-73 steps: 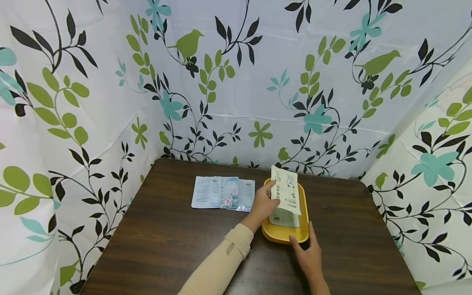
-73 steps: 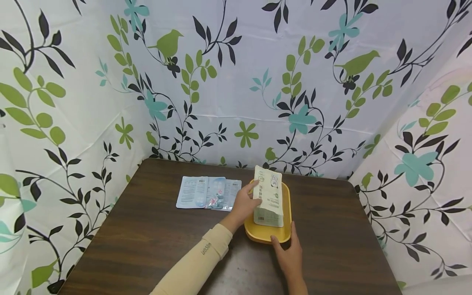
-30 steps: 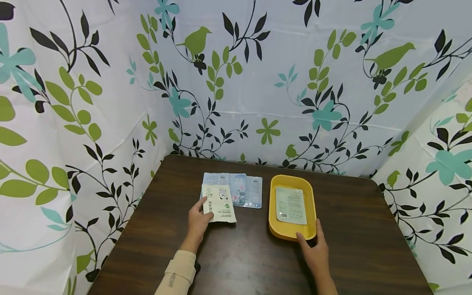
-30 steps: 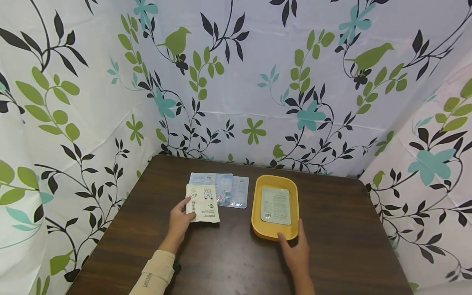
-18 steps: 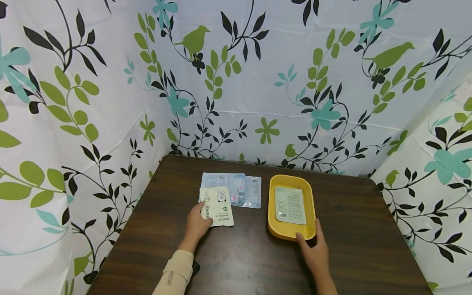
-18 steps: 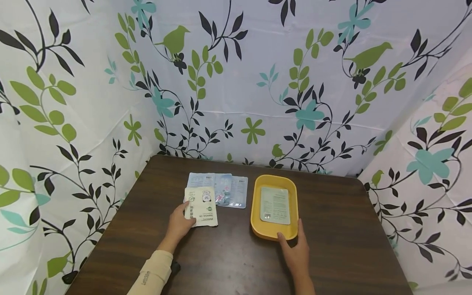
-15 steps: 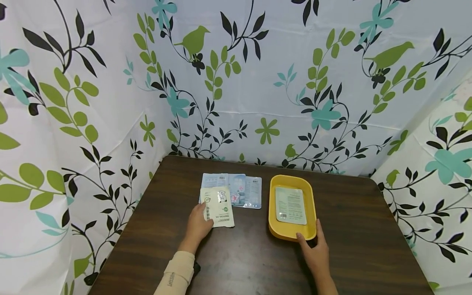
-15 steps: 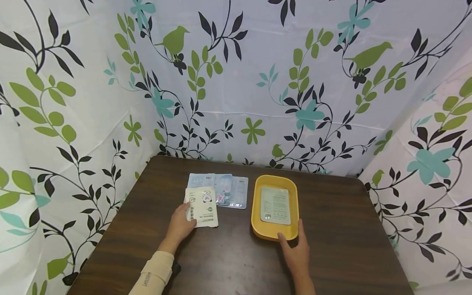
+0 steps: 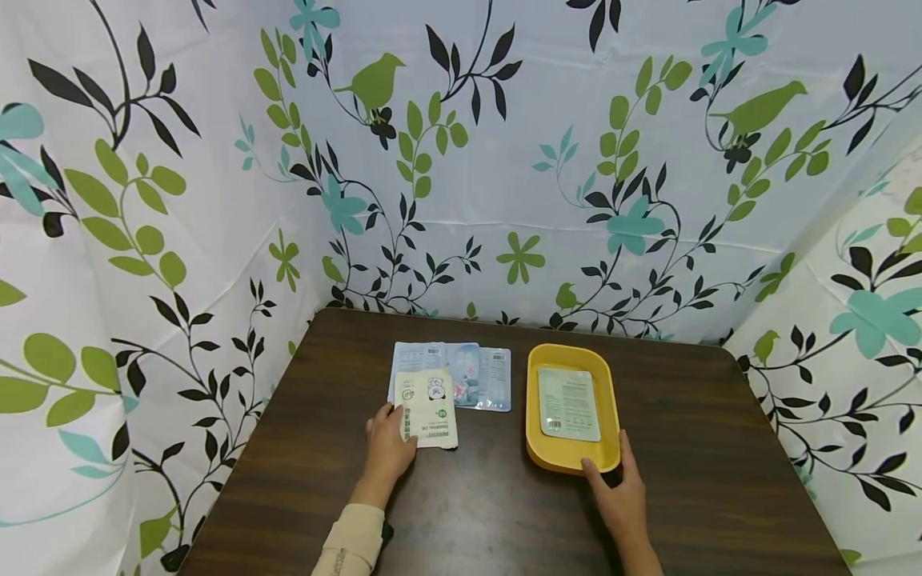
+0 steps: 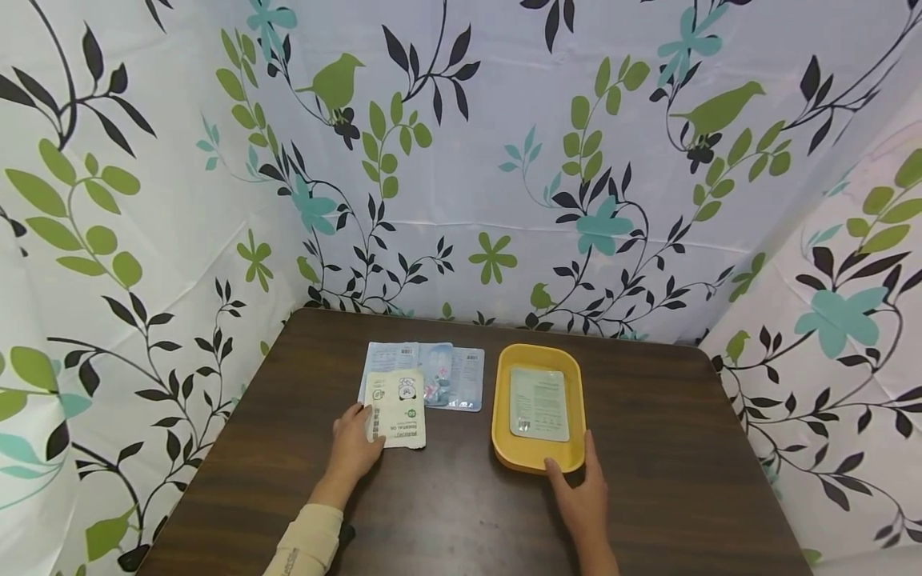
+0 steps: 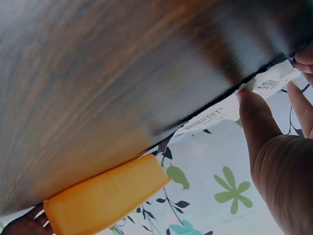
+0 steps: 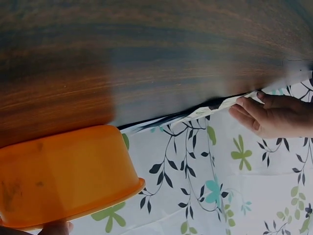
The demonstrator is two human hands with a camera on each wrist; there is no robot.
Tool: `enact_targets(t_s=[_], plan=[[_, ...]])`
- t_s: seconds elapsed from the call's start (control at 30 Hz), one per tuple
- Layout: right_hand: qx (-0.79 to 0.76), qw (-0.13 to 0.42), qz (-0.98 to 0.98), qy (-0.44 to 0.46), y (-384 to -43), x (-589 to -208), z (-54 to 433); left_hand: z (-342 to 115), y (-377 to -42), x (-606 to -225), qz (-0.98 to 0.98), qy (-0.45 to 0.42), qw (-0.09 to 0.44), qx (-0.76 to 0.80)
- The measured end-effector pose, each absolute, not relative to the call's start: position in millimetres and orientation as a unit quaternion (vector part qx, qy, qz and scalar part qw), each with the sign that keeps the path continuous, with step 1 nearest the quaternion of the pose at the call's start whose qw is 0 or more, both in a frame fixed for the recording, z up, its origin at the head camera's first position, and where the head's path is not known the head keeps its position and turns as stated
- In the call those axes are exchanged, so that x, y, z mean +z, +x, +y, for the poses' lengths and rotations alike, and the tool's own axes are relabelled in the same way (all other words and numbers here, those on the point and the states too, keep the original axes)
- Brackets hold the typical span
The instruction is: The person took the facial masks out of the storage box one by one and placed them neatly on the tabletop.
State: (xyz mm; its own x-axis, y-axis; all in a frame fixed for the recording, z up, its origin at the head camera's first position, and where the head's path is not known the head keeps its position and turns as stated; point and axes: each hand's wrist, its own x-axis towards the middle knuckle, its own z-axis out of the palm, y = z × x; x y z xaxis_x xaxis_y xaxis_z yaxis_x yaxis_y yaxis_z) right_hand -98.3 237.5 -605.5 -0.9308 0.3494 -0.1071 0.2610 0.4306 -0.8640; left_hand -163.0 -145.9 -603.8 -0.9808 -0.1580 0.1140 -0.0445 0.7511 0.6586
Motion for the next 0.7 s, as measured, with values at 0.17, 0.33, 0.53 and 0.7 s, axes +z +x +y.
enact_targets(t_s=[0.17,0.33,0.53,0.7], plan=[[0.506,0.046,-0.842,-0.18,-99,-607,237,-144,-160,-600,-0.923,0.068,0.101,-0.365],[0.504,0.047,-0.844,-0.177,-97,-608,238,-134,-160,-592,-0.891,0.086,0.148,-0.421],[0.501,0.045,-0.845,-0.179,-98,-608,239,-119,-167,-578,-0.832,0.073,0.183,-0.519],[0.504,0.042,-0.843,-0.181,-99,-609,240,-109,-177,-561,-0.797,0.078,0.188,-0.569]])
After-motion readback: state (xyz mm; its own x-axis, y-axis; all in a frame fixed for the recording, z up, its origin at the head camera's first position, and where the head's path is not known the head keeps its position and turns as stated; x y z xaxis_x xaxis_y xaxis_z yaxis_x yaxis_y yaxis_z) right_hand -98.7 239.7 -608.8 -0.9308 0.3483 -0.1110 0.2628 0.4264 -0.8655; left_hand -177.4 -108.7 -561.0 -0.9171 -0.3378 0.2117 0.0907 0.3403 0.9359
